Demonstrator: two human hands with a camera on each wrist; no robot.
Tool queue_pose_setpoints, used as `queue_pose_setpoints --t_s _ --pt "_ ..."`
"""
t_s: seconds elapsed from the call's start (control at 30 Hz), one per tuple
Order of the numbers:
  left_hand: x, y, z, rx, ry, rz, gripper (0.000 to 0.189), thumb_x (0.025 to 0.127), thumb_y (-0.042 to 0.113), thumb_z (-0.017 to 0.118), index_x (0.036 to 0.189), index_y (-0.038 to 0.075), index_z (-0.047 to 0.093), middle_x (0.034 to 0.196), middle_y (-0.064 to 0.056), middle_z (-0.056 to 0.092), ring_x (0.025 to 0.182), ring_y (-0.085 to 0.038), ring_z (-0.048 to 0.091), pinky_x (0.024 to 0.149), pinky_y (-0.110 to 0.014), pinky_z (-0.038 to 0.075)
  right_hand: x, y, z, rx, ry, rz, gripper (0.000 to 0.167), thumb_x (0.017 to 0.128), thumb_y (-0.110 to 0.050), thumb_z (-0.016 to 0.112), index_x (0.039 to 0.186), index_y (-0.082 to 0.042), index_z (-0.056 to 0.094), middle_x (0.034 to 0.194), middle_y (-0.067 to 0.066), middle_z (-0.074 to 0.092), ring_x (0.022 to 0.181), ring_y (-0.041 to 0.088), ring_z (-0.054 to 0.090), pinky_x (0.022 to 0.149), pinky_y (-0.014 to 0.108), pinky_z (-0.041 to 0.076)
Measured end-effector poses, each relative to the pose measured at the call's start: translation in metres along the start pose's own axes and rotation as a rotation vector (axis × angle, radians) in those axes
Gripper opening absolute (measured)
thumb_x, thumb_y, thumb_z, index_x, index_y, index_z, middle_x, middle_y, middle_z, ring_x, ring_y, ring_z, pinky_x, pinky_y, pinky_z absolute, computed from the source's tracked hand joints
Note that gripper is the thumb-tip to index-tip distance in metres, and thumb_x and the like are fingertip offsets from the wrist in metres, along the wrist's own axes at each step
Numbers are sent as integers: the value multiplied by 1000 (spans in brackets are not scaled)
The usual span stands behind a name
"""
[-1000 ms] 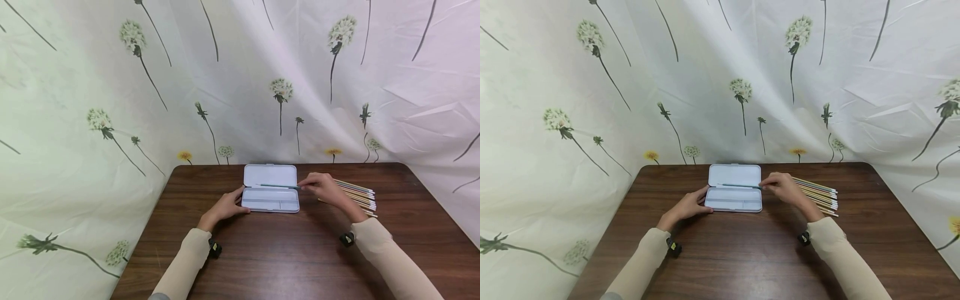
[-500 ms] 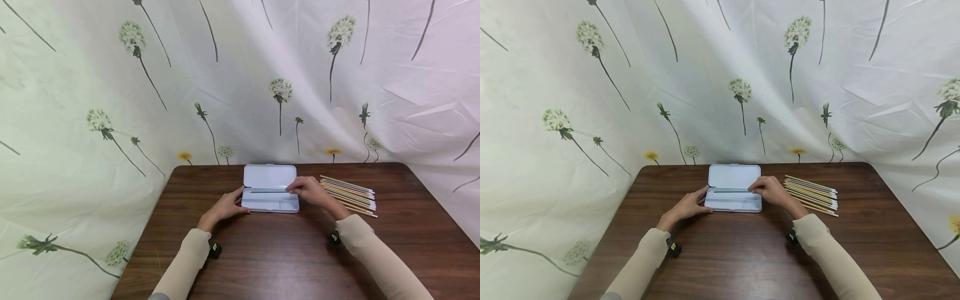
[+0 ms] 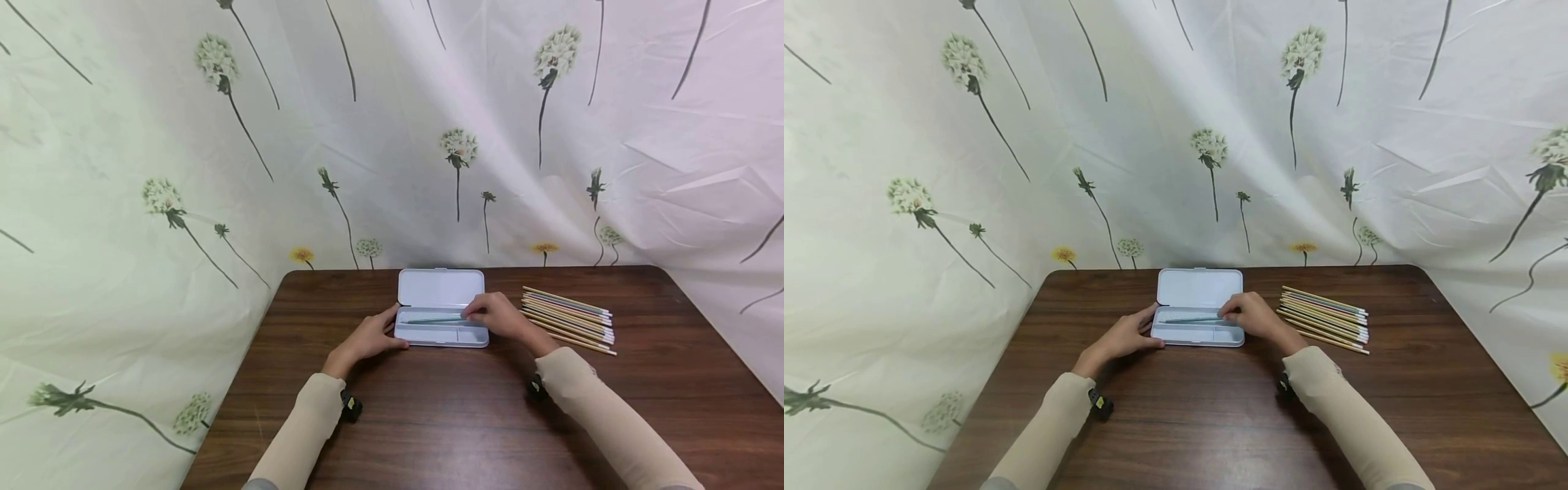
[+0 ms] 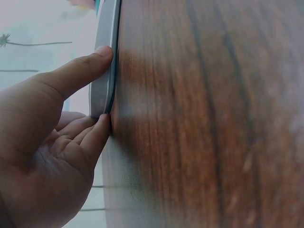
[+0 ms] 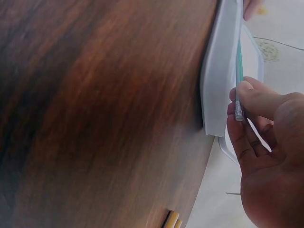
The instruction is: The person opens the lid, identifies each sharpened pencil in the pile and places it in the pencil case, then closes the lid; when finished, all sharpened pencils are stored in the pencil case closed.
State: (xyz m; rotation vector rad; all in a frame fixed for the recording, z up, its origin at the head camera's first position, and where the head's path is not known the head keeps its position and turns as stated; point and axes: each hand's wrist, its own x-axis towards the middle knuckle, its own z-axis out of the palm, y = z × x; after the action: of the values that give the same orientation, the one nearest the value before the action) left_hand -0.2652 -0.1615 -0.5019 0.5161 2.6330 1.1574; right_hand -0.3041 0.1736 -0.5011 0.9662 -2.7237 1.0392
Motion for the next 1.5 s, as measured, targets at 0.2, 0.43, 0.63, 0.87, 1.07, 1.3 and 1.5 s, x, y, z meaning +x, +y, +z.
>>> queue_pose_setpoints --t_s 0.2,0.43,0.63,0.87,1.07,1.3,1.5 --pt "0 0 1 3 3 6 100 91 26 88 170 10 29 172 -16 36 151 -30 50 122 -45 48 3 -3 4 -71 -31 14 14 92 3 79 95 -9 86 99 4 82 94 21 75 83 41 65" --pt "1 1 2 16 -1 1 100 91 27 88 170 12 28 171 -16 38 150 -30 52 122 -45 49 5 -7 4 -127 -97 31 13 92 1 80 92 -11 85 97 2 82 92 17 74 81 40 64" --pt "2 -1 3 -9 -10 -11 100 92 26 87 170 13 27 172 -16 35 150 -31 51 122 -44 49 5 -8 4 -139 -110 29 13 92 1 80 91 -10 85 97 3 82 91 16 73 81 40 64" --pt "1 0 3 -1 -5 -16 100 92 27 87 170 12 27 172 -16 36 151 -30 50 122 -45 48 4 -7 -2 -130 -96 21 8 93 -3 80 94 -10 85 99 3 82 94 17 74 84 42 64" --pt "0 1 4 -4 1 -15 101 91 25 88 170 11 28 171 -17 36 150 -32 52 121 -45 49 2 -5 -20 -96 -52 28 9 95 -5 79 101 -7 85 101 3 82 94 17 74 83 41 64" --pt "1 2 4 -1 -6 -15 101 91 24 88 170 13 27 172 -16 35 151 -31 50 122 -44 48 -11 -6 -51 -62 28 67 11 96 -6 79 104 -8 85 99 3 82 83 12 67 73 29 57" --pt "1 2 4 8 -7 -2 101 91 24 88 170 12 27 172 -17 35 151 -32 49 122 -45 48 -30 -7 -78 -75 88 59 11 97 -10 79 105 -12 86 100 2 83 82 11 71 71 26 58"
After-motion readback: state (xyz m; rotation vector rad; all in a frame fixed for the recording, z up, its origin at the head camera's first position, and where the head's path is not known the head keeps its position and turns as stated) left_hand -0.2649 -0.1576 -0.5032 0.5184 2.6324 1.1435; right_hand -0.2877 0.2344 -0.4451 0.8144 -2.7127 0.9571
